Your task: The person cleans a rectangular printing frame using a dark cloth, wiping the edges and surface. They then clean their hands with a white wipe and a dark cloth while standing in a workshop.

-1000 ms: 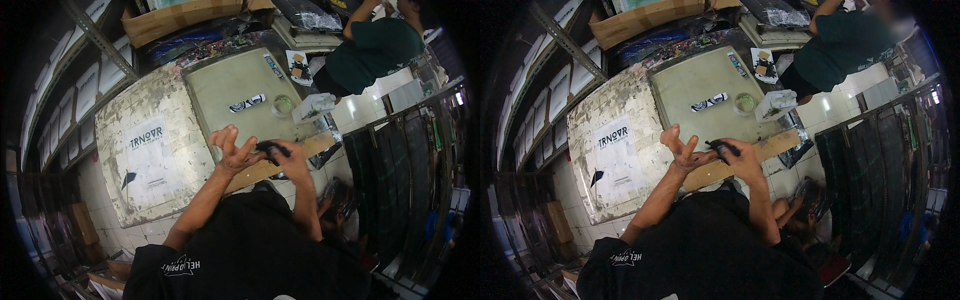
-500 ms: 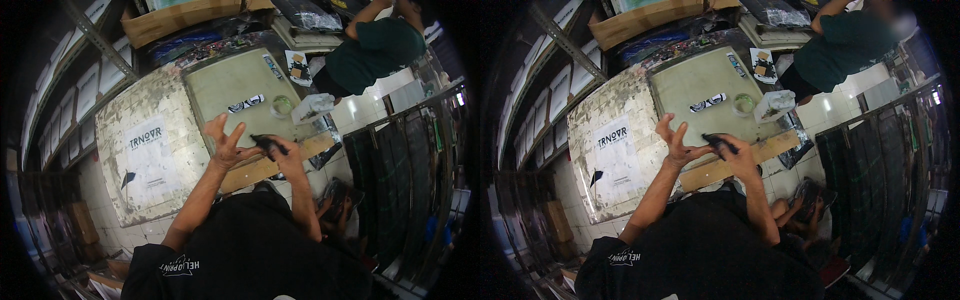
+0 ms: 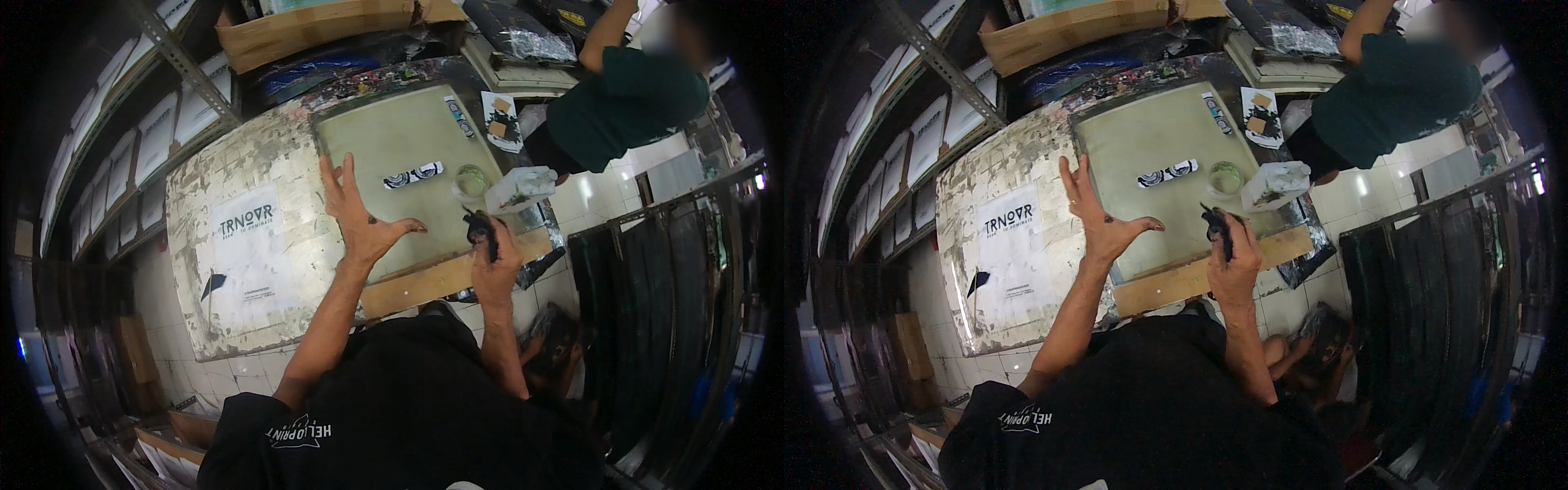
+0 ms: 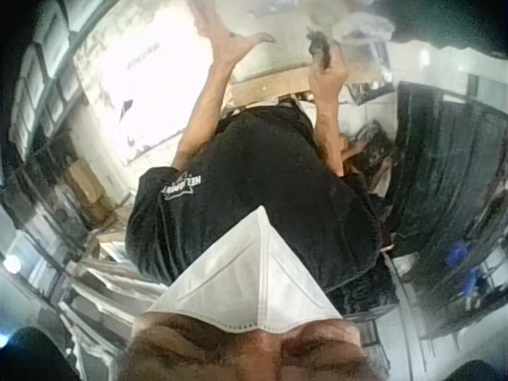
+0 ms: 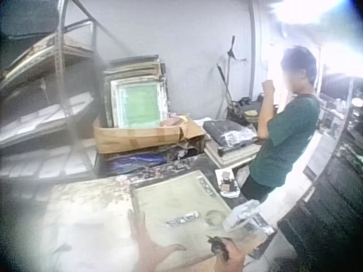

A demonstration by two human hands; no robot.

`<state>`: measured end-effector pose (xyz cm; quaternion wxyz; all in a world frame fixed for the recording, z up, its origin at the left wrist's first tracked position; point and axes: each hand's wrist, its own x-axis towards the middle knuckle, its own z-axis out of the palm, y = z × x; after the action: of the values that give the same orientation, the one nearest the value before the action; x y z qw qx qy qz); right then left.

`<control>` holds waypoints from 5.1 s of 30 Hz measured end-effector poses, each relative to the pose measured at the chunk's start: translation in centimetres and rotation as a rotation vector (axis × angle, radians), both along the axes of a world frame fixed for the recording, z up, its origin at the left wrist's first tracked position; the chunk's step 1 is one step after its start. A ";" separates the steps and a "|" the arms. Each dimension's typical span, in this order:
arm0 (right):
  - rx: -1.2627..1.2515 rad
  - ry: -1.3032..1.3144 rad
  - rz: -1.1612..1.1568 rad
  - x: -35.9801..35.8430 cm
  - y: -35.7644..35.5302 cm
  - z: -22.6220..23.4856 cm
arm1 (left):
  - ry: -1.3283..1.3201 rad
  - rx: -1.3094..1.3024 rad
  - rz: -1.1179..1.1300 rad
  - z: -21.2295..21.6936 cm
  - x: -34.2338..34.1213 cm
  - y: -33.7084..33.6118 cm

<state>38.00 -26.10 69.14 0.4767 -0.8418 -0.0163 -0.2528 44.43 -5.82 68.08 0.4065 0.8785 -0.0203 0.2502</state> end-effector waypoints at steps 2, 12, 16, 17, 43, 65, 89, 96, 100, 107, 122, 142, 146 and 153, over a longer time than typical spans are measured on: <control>0.357 0.014 0.090 0.1 1.7 1.1 | -0.010 0.007 -0.118 0.1 -0.4 -0.7; 0.131 0.298 0.336 0.9 5.4 1.9 | -0.276 -0.086 -0.327 -1.8 -1.6 -3.0; 0.138 0.401 0.348 0.9 5.4 1.9 | -0.255 -0.014 -0.316 -4.8 -1.6 -2.5; 0.153 0.382 0.304 1.0 5.2 1.1 | -0.246 -0.026 -0.304 -4.9 -1.8 -2.7; 0.183 0.472 0.481 1.6 5.5 -0.2 | -0.117 0.105 -0.365 -4.9 -2.4 -1.3; 0.151 0.211 0.631 2.2 5.0 -0.3 | 0.559 -0.696 -0.922 -4.9 -3.5 0.0; 0.058 0.083 0.669 3.3 4.3 1.3 | 0.725 -0.668 -0.988 -2.5 -2.8 0.4; 0.245 0.149 0.788 2.7 4.6 0.2 | 0.508 -0.549 -0.945 -2.7 -2.5 0.4; 0.074 0.038 0.466 3.5 4.3 0.1 | 0.517 -0.514 -0.905 -2.0 -2.8 0.6; 0.178 0.069 0.753 2.8 4.8 0.4 | 0.609 -0.580 -0.925 -1.9 -2.5 0.4; 0.134 0.012 0.504 3.8 4.0 0.5 | 0.586 -0.643 -0.976 -1.1 -3.0 0.6; 0.150 0.056 0.603 3.9 4.1 0.8 | 0.422 -0.460 -0.852 -1.4 -2.8 0.4; 0.144 -0.028 0.683 3.2 5.7 1.9 | 0.501 -0.182 -0.754 -1.7 -3.1 0.3; 0.074 0.297 0.797 2.5 3.3 2.2 | 0.208 -0.252 -0.687 -2.0 -3.8 -0.6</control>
<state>40.49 -22.82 71.37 0.5642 -0.7793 -0.2622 0.0749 40.60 -6.43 66.03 0.5714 0.7842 -0.2415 0.0093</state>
